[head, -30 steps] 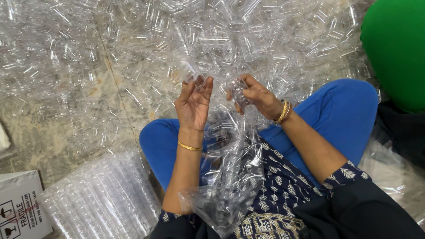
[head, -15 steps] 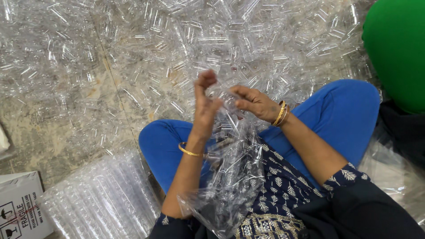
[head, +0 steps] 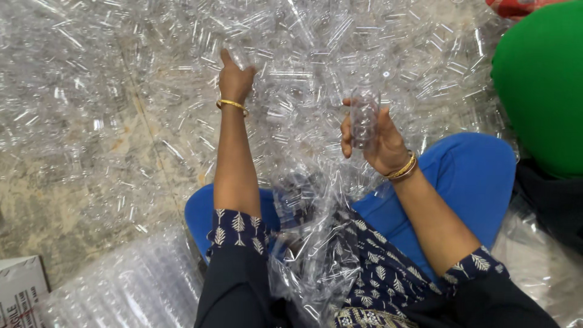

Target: The person sits on the floor among piles of clear plastic tubes and wraps the tubes in clear plastic bubble sleeves by hand, sliding each tube into a sleeve and placing the wrapped tubes into a stack beside them.

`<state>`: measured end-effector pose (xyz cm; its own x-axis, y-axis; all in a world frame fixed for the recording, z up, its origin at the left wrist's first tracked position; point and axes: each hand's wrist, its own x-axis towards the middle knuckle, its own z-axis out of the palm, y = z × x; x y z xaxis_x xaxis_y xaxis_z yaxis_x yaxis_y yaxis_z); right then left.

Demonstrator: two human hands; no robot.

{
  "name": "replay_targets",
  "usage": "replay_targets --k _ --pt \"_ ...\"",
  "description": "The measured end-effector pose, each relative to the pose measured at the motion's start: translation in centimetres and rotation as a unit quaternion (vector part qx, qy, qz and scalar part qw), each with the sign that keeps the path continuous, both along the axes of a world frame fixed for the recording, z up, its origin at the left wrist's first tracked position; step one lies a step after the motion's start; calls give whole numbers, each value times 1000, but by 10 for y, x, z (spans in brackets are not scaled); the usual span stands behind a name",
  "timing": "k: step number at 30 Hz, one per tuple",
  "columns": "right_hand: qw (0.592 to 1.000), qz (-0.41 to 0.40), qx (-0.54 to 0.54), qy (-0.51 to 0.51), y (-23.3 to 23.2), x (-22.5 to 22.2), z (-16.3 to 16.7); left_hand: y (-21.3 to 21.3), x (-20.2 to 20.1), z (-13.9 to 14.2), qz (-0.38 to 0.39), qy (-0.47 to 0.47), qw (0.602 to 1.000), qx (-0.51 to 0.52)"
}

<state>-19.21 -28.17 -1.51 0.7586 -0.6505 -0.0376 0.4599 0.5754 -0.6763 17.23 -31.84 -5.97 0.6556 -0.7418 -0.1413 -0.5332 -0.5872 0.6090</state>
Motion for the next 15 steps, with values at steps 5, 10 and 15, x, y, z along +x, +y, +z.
replay_targets --k 5,10,15 --pt "999 -32 15 -15 -8 3 -7 -2 4 -8 -77 -25 979 -187" --pt "995 -51 84 -24 -7 13 -4 23 -39 16 60 451 773 -442" --pt "970 49 194 -139 1 23 2 69 -147 39 -96 651 609 -443"
